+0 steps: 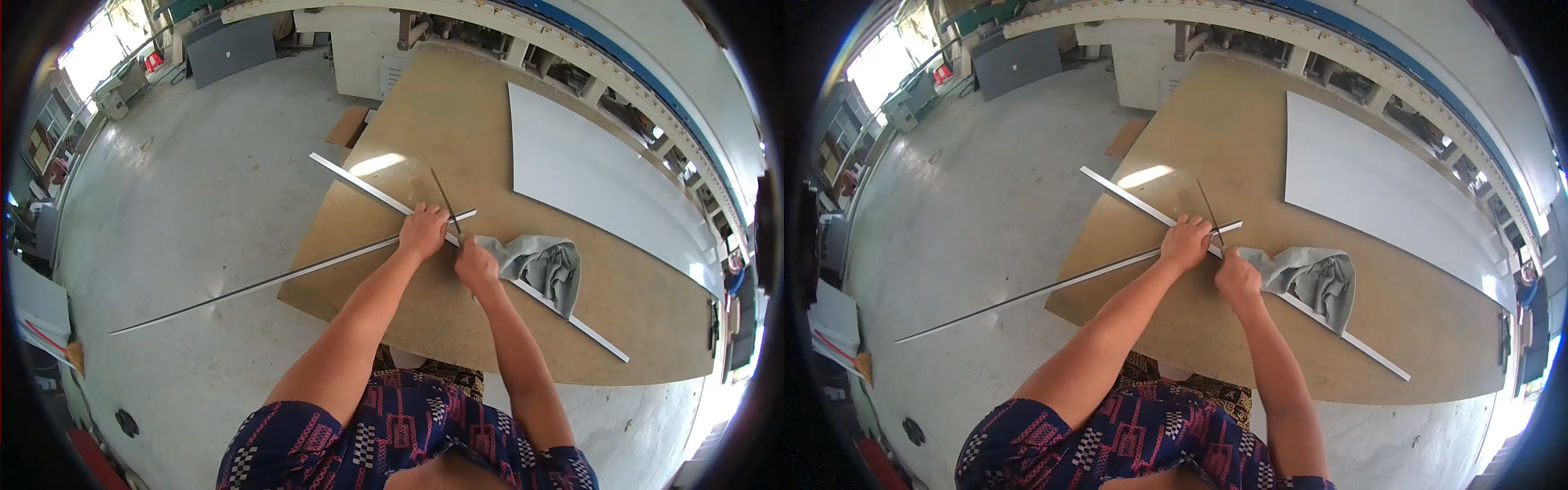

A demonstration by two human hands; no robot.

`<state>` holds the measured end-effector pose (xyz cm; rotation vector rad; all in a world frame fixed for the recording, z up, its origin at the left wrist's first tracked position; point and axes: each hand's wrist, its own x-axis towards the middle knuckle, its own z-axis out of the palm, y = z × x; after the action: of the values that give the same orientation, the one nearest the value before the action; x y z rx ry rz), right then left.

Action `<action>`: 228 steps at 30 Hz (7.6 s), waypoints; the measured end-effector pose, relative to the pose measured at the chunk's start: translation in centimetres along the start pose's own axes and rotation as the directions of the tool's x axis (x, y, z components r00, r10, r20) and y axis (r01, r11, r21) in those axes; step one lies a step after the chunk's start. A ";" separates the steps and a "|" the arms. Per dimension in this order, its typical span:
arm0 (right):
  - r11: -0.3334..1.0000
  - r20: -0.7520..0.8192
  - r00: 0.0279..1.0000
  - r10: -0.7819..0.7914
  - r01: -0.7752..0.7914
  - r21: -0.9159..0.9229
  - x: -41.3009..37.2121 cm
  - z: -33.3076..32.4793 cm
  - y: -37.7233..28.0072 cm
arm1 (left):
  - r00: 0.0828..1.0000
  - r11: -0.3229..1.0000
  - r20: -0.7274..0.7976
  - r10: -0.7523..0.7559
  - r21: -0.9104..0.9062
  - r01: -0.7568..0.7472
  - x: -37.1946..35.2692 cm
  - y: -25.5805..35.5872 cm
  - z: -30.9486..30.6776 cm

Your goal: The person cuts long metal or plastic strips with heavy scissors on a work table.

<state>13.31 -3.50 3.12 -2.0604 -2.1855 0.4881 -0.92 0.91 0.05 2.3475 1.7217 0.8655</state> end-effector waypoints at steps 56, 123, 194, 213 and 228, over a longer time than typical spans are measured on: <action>0.995 0.060 0.998 0.036 -0.030 -0.096 -4.6 0.9 3.9 | 0.993 0.992 0.064 -0.102 -0.071 0.107 -0.3 -0.6 0.7; 0.993 -0.103 0.988 -0.117 0.114 -0.038 -1.0 2.0 3.1 | 0.999 0.998 0.003 -0.037 -0.055 0.037 -0.7 -0.1 0.2; 0.993 -0.073 0.992 -0.100 0.095 -0.067 -3.0 0.6 2.3 | 1.000 1.000 -0.025 -0.010 -0.008 0.010 -0.7 -0.1 0.2; 0.994 -0.019 0.998 -0.053 0.051 -0.096 -5.4 0.8 3.6 | 0.999 0.999 -0.029 -0.025 -0.043 0.024 -0.7 -0.4 0.3; 0.997 -0.055 0.997 -0.057 0.054 -0.058 -5.1 0.5 3.4 | 0.999 0.998 0.028 -0.038 -0.045 0.039 -0.4 -0.1 0.0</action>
<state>16.78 -8.49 2.38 -2.0082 -2.2422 0.3626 -1.09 0.62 -0.11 2.2791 1.7120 0.8529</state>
